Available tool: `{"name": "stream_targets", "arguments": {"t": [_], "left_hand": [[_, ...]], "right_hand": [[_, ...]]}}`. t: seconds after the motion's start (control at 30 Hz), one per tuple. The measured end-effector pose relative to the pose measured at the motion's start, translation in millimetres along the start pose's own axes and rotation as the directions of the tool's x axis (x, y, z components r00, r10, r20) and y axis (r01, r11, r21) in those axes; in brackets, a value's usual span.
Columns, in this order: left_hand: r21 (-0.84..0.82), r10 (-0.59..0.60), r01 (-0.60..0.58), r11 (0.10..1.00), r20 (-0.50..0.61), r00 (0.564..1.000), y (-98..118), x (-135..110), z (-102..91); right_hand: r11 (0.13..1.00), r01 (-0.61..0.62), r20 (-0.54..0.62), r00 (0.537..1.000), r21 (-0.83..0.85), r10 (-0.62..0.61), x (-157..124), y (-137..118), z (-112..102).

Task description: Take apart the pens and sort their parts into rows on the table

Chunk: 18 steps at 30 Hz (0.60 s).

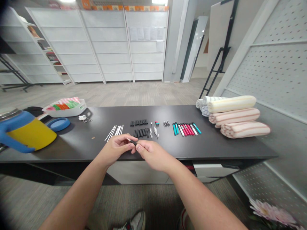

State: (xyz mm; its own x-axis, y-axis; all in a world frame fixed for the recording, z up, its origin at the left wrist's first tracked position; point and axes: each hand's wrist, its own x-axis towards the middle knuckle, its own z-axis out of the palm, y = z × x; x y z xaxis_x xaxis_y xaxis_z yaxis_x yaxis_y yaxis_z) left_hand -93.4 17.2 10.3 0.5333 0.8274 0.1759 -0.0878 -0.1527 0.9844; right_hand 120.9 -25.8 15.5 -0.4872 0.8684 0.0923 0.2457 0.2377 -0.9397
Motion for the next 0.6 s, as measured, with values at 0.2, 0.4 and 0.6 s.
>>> {"name": "stream_targets", "arguments": {"t": [0.2, 0.4, 0.6], "left_hand": [[-0.018, 0.038, -0.038, 0.999, 0.005, 0.999, -1.5, 0.3, -0.2], [0.039, 0.066, -0.066, 0.997, 0.002, 0.998, 0.0, 1.0, -1.1], [0.048, 0.057, -0.057, 0.997, 0.003, 0.998, 1.4, 0.8, 0.7]], "right_hand": [[0.999, 0.032, -0.009, 0.999, -0.002, -0.032, 1.2, -1.7, 1.4], [0.996, -0.042, -0.012, 0.999, 0.08, 0.043, -1.1, 0.6, 2.9], [0.983, -0.077, 0.09, 0.994, 0.167, 0.063, 1.9, 1.5, 1.3]]}}
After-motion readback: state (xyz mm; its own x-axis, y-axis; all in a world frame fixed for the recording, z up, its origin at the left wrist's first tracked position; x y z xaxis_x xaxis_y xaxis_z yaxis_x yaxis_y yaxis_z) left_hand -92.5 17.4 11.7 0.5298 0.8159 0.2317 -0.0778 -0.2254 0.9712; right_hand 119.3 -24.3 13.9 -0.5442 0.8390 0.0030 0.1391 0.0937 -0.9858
